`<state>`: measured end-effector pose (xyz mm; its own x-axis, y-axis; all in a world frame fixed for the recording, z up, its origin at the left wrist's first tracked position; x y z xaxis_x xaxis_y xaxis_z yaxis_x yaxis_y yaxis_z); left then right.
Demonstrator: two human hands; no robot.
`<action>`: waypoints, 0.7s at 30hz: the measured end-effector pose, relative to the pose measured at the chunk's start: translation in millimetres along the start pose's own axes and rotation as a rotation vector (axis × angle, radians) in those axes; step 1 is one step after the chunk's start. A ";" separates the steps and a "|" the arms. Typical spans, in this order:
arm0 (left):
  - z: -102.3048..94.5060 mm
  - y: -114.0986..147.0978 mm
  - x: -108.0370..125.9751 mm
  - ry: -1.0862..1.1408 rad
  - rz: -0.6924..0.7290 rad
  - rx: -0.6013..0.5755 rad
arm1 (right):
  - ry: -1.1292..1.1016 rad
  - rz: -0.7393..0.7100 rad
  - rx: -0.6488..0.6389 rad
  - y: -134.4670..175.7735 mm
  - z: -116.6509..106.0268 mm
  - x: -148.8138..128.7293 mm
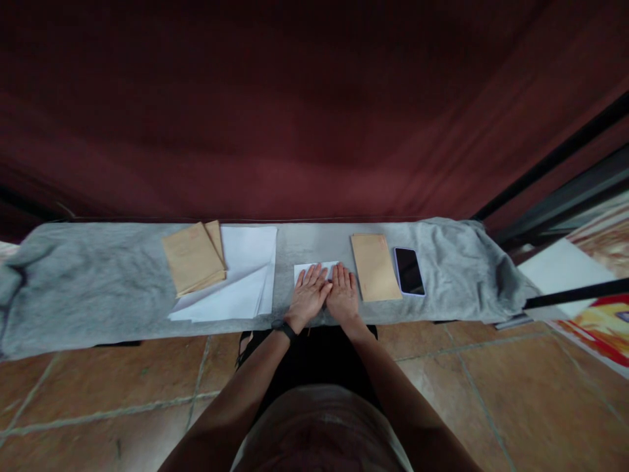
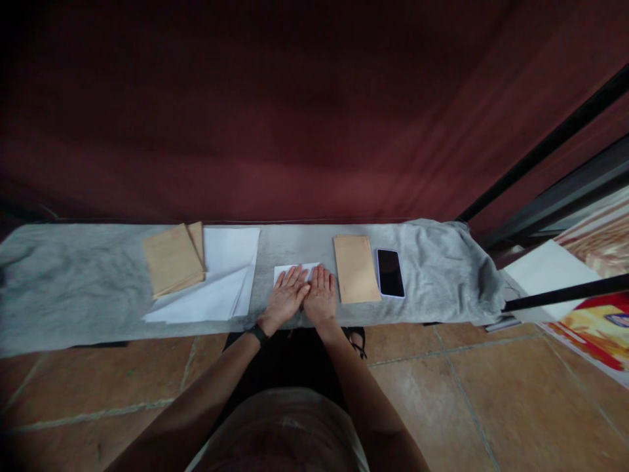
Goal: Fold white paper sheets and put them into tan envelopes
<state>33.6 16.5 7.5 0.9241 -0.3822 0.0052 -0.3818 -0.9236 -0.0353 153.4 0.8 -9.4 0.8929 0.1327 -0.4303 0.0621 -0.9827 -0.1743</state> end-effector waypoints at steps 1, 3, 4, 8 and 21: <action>0.7 -1.2 -1.5 -0.010 -0.014 0.005 | -0.001 -0.004 0.012 0.0 0.4 0.1; 2.1 -3.3 -4.2 -0.031 -0.041 0.015 | -0.005 -0.012 0.041 0.2 0.8 0.2; 2.8 -4.2 -5.4 -0.040 -0.054 0.021 | -0.009 -0.015 0.058 0.2 1.0 0.2; 4.9 -5.0 -8.9 -0.067 -0.094 0.046 | -0.019 -0.029 0.106 0.4 1.5 0.6; 9.2 13.8 -20.8 -0.079 -0.229 0.114 | -0.033 -0.051 0.134 0.4 2.3 1.6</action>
<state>9.3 12.0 -2.4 0.9864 -0.1563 -0.0515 -0.1625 -0.9745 -0.1549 153.8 0.8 -12.2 0.8748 0.1880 -0.4465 0.0445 -0.9489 -0.3124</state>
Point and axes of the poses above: each hand's wrist, its own y-axis away from the middle knuckle, its own z-axis out of the palm, x = y × z, the point moved 2 cm from there along -y, towards the middle knuckle, and after that the axes turned 12 degrees about -y, right-handed, at the moved point
